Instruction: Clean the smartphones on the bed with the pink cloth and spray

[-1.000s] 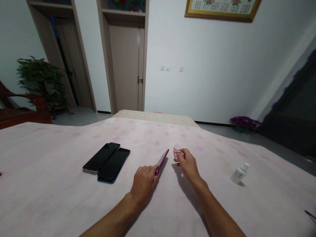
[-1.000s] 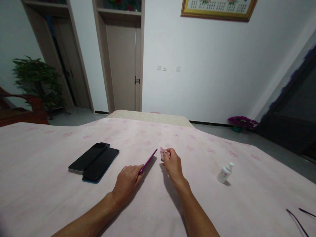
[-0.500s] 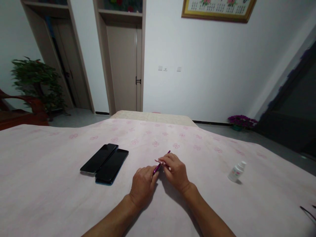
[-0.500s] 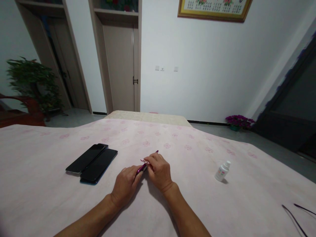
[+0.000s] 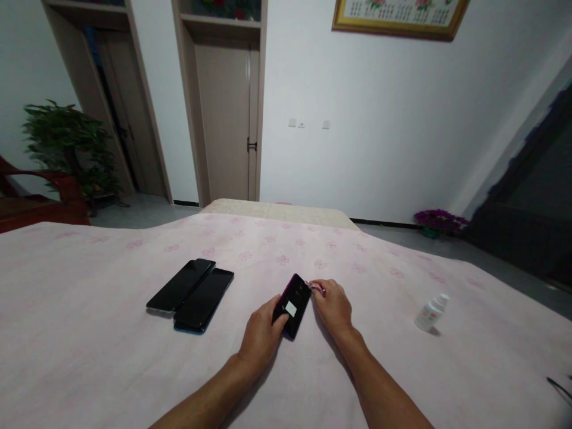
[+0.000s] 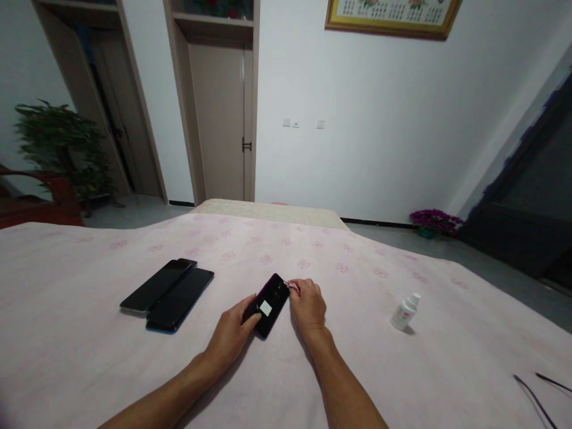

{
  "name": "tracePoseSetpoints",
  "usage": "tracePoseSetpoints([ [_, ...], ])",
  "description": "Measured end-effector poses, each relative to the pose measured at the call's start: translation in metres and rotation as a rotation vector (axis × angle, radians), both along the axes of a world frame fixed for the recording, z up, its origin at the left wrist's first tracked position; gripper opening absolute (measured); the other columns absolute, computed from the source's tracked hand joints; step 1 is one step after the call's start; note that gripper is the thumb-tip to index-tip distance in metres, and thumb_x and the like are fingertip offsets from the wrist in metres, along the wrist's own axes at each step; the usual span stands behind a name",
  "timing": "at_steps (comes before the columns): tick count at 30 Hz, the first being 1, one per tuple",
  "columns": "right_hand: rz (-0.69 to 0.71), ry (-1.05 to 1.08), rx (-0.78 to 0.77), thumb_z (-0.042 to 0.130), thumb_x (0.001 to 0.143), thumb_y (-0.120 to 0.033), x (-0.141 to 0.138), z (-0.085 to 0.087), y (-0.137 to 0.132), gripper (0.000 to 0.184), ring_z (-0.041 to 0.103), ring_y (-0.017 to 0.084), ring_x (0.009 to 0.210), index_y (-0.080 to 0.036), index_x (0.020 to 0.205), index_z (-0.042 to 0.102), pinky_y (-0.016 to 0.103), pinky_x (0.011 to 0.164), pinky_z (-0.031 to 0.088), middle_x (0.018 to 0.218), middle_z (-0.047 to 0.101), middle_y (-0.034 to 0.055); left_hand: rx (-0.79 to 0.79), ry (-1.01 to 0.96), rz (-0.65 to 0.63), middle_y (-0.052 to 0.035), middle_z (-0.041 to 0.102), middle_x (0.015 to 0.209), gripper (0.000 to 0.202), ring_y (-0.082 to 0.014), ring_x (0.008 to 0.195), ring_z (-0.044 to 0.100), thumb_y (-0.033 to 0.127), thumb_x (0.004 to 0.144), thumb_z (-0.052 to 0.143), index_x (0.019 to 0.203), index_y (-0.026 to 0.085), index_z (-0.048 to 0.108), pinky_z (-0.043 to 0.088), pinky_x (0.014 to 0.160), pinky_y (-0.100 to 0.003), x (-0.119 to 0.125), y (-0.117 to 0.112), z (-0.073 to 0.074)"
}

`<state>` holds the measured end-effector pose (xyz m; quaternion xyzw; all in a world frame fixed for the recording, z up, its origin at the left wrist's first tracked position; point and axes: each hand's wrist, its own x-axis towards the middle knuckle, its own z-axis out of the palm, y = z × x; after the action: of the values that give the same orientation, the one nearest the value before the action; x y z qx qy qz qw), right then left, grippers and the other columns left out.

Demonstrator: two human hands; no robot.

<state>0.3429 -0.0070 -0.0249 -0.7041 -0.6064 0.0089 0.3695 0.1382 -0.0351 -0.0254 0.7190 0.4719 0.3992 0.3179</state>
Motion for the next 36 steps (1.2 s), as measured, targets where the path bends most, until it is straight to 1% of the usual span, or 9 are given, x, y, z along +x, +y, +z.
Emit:
tracePoseSetpoints([
  [4,0.125,-0.073,-0.035,0.054,0.093,-0.024,-0.009,0.000,-0.006,0.021,0.059,0.021,0.093,-0.024,0.099,0.074,0.029,0.077,0.042,0.094,0.067,0.0056,-0.043,0.086,-0.014,-0.0057,0.071,0.108,0.045,-0.0235,0.101,0.066,0.022,0.080,0.066,0.125,0.023,0.064,0.050,0.090,-0.034,0.000,-0.001,-0.002],
  [9,0.313,-0.202,-0.047,0.056,0.089,-0.020,-0.014,0.007,-0.012,0.016,0.060,0.018,0.088,-0.023,0.089,0.072,0.027,0.077,0.041,0.088,0.065,0.0031,-0.064,0.213,-0.082,-0.0038,0.065,0.101,0.056,-0.0237,0.094,0.063,0.029,0.068,0.077,0.123,0.025,0.064,0.048,0.080,-0.031,-0.002,-0.004,0.007],
  [15,0.058,-0.222,-0.072,0.052,0.093,-0.021,-0.007,0.004,-0.004,0.019,0.060,0.021,0.092,-0.022,0.093,0.072,0.029,0.072,0.039,0.095,0.066,0.0064,-0.054,0.321,-0.066,-0.0017,0.062,0.099,0.050,-0.0210,0.089,0.063,0.027,0.069,0.074,0.117,0.025,0.064,0.045,0.076,-0.028,-0.002,-0.006,0.010],
  [19,0.042,-0.256,-0.066,0.052,0.095,-0.020,-0.010,0.002,0.003,0.020,0.058,0.023,0.096,-0.022,0.096,0.072,0.030,0.074,0.040,0.098,0.066,0.0078,0.002,0.435,-0.022,-0.0019,0.063,0.098,0.039,-0.0227,0.092,0.062,0.033,0.070,0.075,0.107,0.025,0.068,0.043,0.075,-0.029,-0.002,-0.006,0.010],
  [26,0.384,-0.298,-0.038,0.055,0.095,-0.020,-0.019,0.008,-0.002,0.017,0.056,0.018,0.094,-0.023,0.092,0.072,0.026,0.078,0.041,0.093,0.064,0.0033,-0.023,0.489,-0.016,-0.0017,0.063,0.103,0.047,-0.0221,0.097,0.061,0.041,0.067,0.079,0.110,0.026,0.068,0.042,0.080,-0.028,-0.003,-0.003,0.012],
  [28,0.319,-0.310,-0.039,0.054,0.096,-0.020,-0.018,0.007,-0.002,0.018,0.056,0.019,0.094,-0.023,0.092,0.072,0.027,0.078,0.041,0.093,0.064,0.0038,-0.019,0.472,-0.011,-0.0016,0.062,0.102,0.047,-0.0215,0.095,0.061,0.040,0.067,0.079,0.110,0.026,0.069,0.042,0.079,-0.027,-0.003,-0.003,0.012],
  [32,0.075,-0.339,-0.034,0.054,0.096,-0.021,-0.013,0.001,0.006,0.018,0.056,0.022,0.096,-0.022,0.096,0.072,0.030,0.075,0.041,0.096,0.064,0.0067,-0.005,0.457,-0.001,-0.0013,0.062,0.099,0.043,-0.0202,0.091,0.062,0.038,0.068,0.076,0.109,0.028,0.070,0.042,0.076,-0.027,-0.003,-0.004,0.013],
  [34,0.053,-0.347,-0.034,0.055,0.097,-0.022,-0.013,-0.002,0.010,0.018,0.056,0.023,0.096,-0.023,0.097,0.072,0.030,0.075,0.041,0.097,0.064,0.0075,-0.008,0.466,0.002,-0.0015,0.062,0.099,0.043,-0.0200,0.090,0.062,0.038,0.068,0.075,0.109,0.028,0.070,0.042,0.075,-0.027,-0.002,-0.005,0.015],
  [36,0.105,-0.356,-0.018,0.055,0.097,-0.023,-0.015,-0.002,0.011,0.018,0.055,0.023,0.096,-0.023,0.100,0.072,0.031,0.076,0.042,0.098,0.064,0.0072,-0.015,0.477,0.006,-0.0016,0.062,0.099,0.043,-0.0197,0.090,0.062,0.039,0.068,0.074,0.109,0.028,0.070,0.042,0.075,-0.027,-0.002,-0.006,0.017],
])
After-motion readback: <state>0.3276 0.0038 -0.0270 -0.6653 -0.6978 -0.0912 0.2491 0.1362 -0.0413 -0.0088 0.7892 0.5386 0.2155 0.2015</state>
